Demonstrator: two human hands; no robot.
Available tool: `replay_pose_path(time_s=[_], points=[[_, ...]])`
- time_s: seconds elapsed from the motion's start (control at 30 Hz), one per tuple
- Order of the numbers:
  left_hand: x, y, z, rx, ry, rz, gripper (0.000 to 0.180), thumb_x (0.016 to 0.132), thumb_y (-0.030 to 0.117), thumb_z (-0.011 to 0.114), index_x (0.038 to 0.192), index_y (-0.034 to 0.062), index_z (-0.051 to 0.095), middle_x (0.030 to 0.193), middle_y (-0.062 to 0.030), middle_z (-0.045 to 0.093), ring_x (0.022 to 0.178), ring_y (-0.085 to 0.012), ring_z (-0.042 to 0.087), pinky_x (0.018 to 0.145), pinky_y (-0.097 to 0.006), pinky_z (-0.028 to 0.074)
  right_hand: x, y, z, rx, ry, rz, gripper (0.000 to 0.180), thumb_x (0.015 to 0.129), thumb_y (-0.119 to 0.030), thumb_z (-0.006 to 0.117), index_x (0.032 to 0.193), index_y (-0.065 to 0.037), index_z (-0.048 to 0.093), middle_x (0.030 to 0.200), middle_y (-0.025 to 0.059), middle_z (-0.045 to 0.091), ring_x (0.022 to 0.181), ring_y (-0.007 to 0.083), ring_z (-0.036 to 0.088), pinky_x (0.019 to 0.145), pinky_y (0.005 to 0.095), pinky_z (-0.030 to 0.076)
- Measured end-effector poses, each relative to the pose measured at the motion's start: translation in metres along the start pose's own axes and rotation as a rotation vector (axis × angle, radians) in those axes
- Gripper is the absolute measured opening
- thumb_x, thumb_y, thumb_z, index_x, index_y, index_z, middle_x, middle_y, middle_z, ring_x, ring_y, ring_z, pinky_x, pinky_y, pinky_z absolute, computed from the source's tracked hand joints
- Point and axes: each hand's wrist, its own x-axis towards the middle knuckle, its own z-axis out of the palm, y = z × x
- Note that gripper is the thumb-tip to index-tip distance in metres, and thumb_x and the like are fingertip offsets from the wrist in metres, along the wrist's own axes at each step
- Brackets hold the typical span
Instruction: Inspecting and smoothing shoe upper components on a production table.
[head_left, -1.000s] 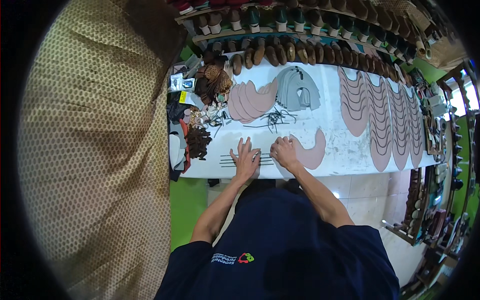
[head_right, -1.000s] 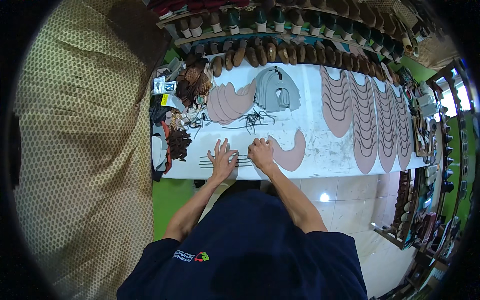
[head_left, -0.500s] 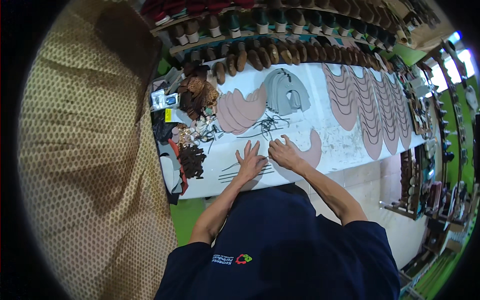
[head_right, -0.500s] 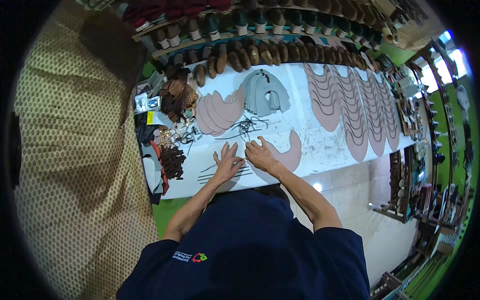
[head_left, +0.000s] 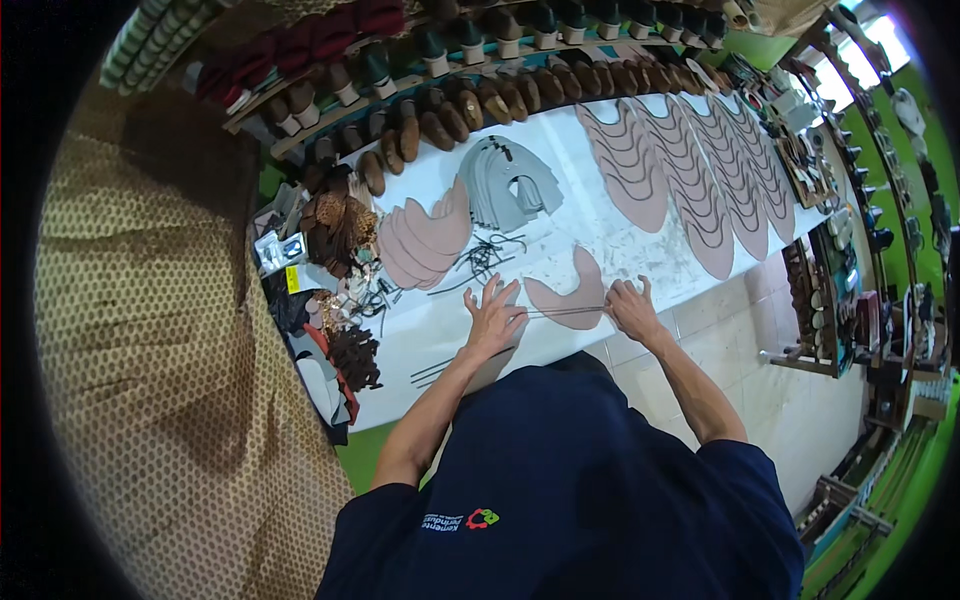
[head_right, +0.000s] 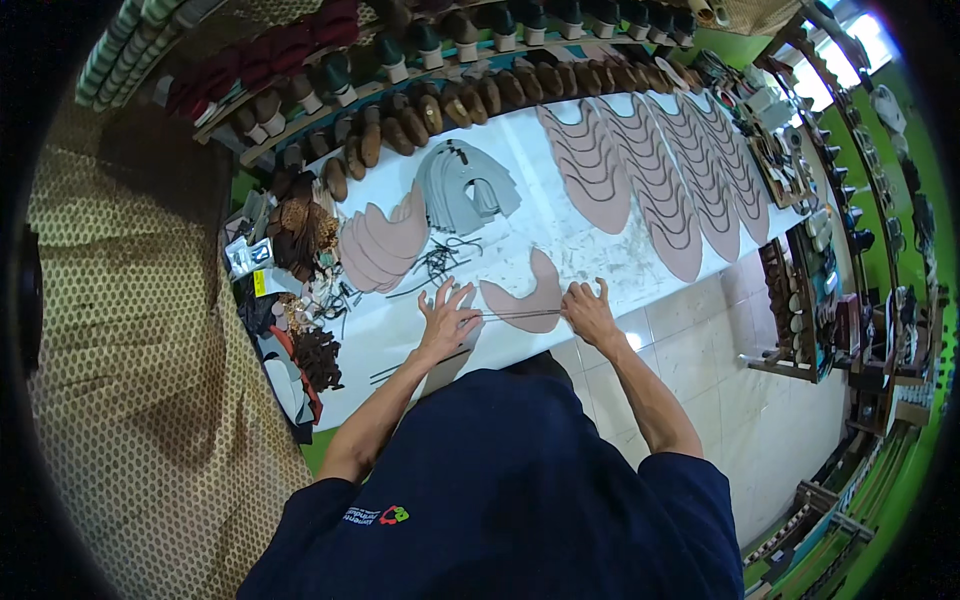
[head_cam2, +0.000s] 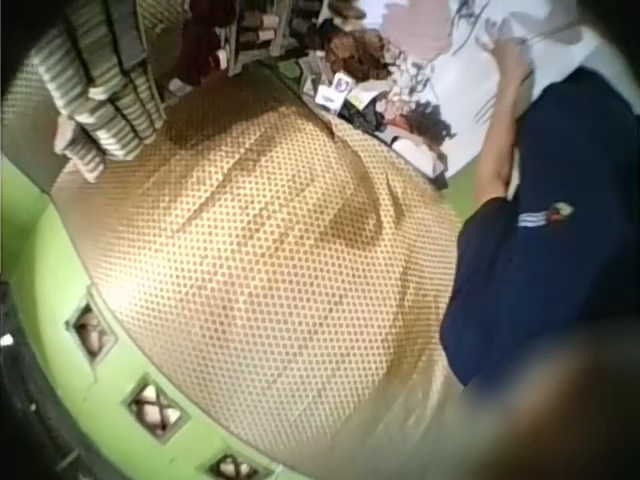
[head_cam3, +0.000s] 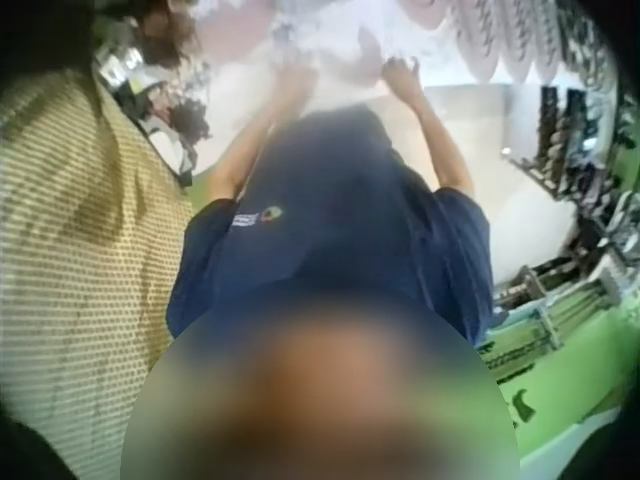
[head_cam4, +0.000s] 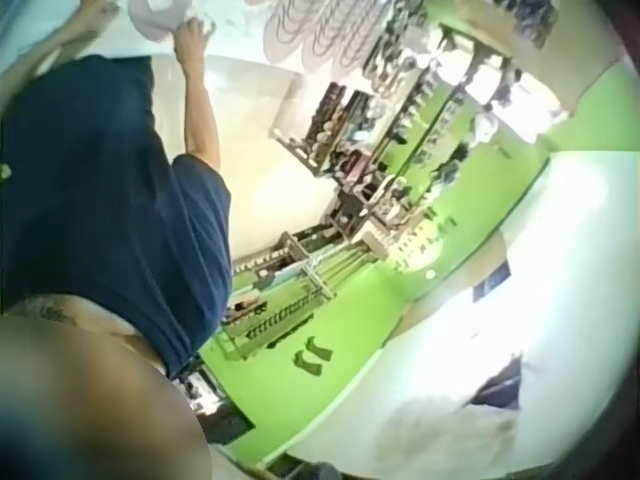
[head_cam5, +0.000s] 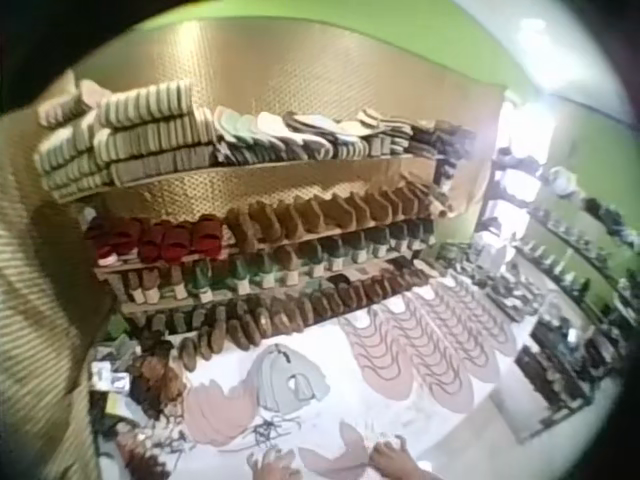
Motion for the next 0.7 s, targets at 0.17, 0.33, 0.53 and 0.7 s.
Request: replay_pose_path(time_s=[0.17,0.33,0.53,0.7], points=[[0.025,0.021,0.022,0.066,0.063,0.050,0.019,0.097,0.032,0.073,0.106,0.0217,0.085,0.162,-0.0058,0.050,0.157,-0.0360,0.026,0.114,-0.077,0.010,-0.014,0.036,-0.002,-0.003,-0.010,0.057,0.015,0.097,-0.026,0.069,0.101,-0.012,0.069,0.105,0.0051,0.060,0.110,0.0234,0.061,0.118,0.0647,0.029],[0.032,0.028,0.028,0.094,0.075,-0.043,0.019,0.097,0.031,0.072,0.109,0.0224,0.084,0.165,-0.0075,0.045,0.158,-0.0362,0.026,0.114,-0.078,0.008,-0.019,0.058,-0.006,0.121,-0.109,0.173,0.012,0.091,-0.029,0.074,0.094,-0.017,0.074,0.103,0.0028,0.064,0.115,0.0241,0.061,0.120,0.0673,0.022],[0.023,0.029,0.020,0.089,0.089,-0.131,0.031,0.094,0.029,0.073,0.123,0.0236,0.079,0.172,-0.0122,0.032,0.160,-0.0370,0.019,0.114,-0.079,0.010,-0.011,0.067,-0.029,0.403,-0.235,0.398,0.023,0.074,-0.035,0.086,0.086,-0.017,0.079,0.102,0.0012,0.072,0.117,0.0258,0.063,0.119,0.0699,0.020],[0.020,0.023,0.013,0.156,0.113,-0.213,0.038,0.093,0.025,0.071,0.130,0.0241,0.076,0.176,-0.0136,0.024,0.162,-0.0384,0.014,0.114,-0.080,0.010,0.009,0.041,-0.021,0.407,0.037,0.316,0.017,0.079,-0.032,0.085,0.087,-0.018,0.080,0.102,0.0018,0.070,0.114,0.0252,0.063,0.112,0.0634,0.029]])
